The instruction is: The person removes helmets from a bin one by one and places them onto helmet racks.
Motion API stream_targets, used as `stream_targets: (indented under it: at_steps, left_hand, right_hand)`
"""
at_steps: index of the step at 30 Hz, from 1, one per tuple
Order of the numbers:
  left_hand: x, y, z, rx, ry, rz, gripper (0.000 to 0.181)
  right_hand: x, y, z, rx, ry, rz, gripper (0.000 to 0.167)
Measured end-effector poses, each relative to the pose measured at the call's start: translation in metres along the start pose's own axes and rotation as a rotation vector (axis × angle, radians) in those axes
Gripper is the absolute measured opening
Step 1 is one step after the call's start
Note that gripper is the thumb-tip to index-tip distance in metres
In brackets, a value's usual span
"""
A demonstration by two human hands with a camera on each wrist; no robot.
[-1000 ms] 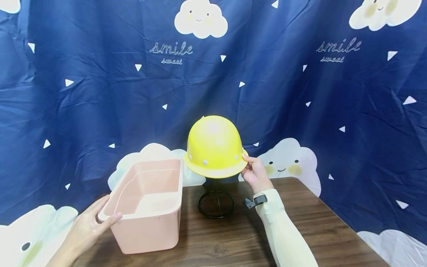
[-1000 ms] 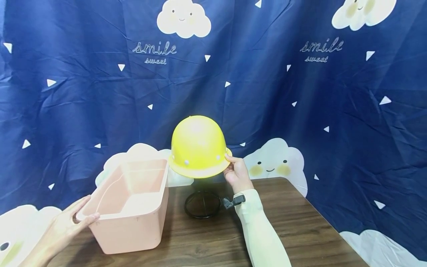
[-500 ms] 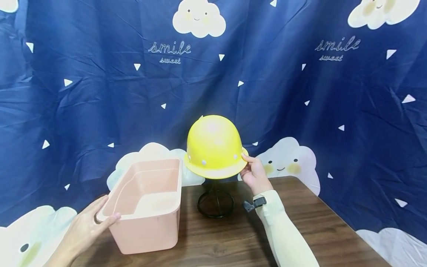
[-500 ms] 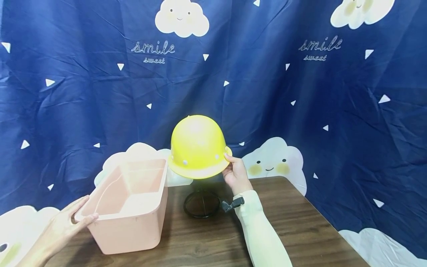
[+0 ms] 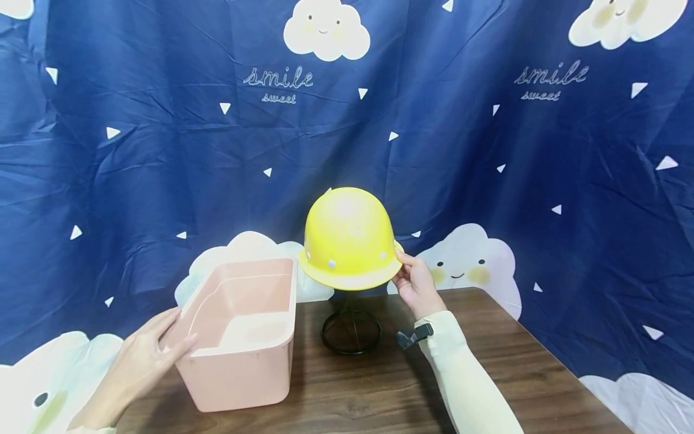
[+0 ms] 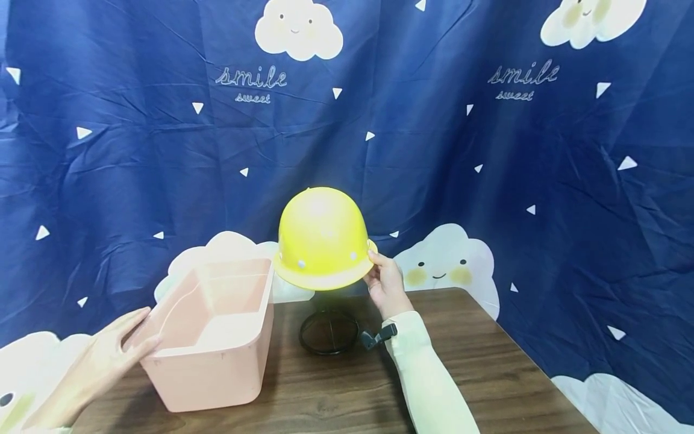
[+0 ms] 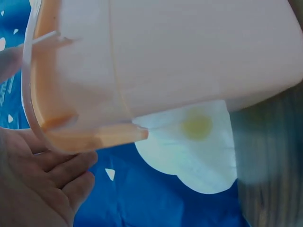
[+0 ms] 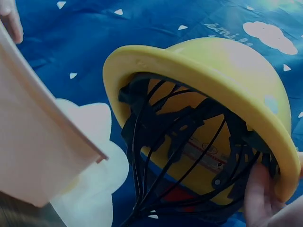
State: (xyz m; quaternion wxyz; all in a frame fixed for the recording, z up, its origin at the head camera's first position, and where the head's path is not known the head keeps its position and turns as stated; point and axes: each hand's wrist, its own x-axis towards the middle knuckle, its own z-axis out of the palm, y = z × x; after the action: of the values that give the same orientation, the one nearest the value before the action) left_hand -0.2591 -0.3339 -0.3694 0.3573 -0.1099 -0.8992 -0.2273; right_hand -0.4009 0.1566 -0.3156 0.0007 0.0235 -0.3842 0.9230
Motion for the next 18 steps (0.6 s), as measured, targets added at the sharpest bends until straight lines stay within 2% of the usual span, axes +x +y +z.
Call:
stream_targets:
  at_steps: [4, 8, 13, 18]
  left_hand:
    - [0.007, 0.008, 0.000, 0.025, 0.024, 0.027, 0.059]
    - [0.015, 0.017, 0.000, 0.031, 0.026, 0.050, 0.051]
    - [0.028, 0.028, -0.002, 0.045, -0.030, 0.048, 0.048]
    - [0.042, 0.039, -0.005, 0.071, -0.091, 0.034, 0.053]
  right_hand:
    - [0.001, 0.001, 0.004, -0.079, 0.040, -0.071, 0.011]
    - [0.003, 0.001, 0.005, -0.148, 0.119, -0.148, 0.030]
    - [0.005, 0.000, 0.004, -0.302, 0.187, -0.249, 0.035]
    - [0.003, -0.004, 0.004, -0.495, 0.185, -0.343, 0.039]
